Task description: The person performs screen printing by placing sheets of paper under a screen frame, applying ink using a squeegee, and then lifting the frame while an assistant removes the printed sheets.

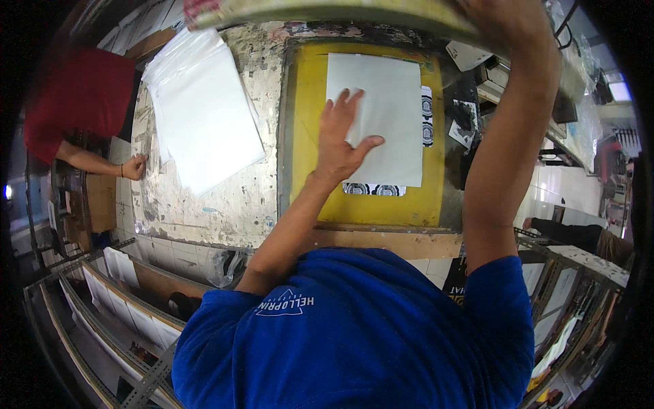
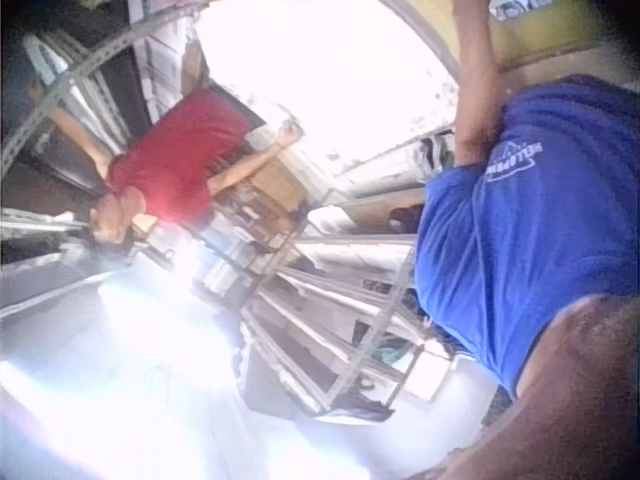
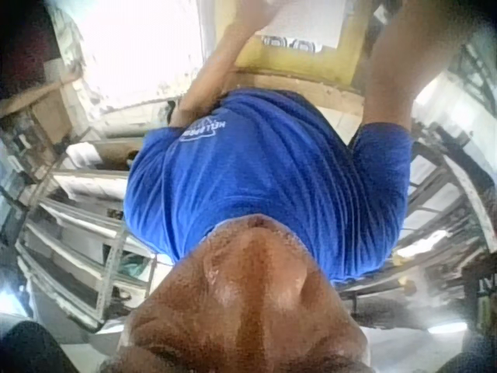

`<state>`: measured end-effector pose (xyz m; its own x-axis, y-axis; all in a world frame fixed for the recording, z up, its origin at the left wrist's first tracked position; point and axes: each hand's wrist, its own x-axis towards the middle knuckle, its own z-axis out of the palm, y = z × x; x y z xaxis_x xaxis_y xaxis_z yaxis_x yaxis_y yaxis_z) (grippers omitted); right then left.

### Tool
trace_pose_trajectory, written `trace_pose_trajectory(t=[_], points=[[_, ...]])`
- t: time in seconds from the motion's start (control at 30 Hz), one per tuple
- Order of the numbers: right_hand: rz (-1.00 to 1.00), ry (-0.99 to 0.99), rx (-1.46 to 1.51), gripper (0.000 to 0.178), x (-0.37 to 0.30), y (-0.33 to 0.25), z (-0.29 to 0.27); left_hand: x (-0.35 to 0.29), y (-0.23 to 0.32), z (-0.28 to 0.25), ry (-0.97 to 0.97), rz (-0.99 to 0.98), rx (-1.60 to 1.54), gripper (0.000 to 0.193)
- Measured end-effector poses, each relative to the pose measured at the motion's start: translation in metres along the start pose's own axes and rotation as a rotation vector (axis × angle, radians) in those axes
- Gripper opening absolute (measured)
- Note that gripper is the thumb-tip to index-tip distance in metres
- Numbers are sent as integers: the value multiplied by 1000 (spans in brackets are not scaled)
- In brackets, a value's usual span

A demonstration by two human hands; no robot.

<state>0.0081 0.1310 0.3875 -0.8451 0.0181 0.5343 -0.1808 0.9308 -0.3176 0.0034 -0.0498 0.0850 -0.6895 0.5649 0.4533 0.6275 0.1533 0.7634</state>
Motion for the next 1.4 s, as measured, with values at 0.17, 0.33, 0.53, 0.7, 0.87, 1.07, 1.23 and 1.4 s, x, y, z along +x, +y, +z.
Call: trace_pose_trajectory(t=[0.17,0.33,0.53,0.7,0.87,1.07,1.23,1.4], points=[[-74,61,-82,56,-92,7,42,-1,55,-86,606,12,-876,99],[91,-76,-35,56,-181,-25,83,-107,19,-100,346,-566,-611,99],[175,-286,108,58,-260,6,181,-182,-40,-71,198,-367,-24,91],[274,-466,-76,75,-279,10,212,-187,-49,-71,67,-331,367,83],[305,-364,-43,80,-248,55,244,-190,-46,-73,83,-355,348,82],[205,-197,-143,82,-175,138,283,-193,-46,-74,72,-376,353,79],[169,-139,-234,82,-114,203,310,-191,-44,-77,62,-368,339,81],[79,-123,-223,77,-60,249,326,-193,-44,-76,67,-374,315,84]])
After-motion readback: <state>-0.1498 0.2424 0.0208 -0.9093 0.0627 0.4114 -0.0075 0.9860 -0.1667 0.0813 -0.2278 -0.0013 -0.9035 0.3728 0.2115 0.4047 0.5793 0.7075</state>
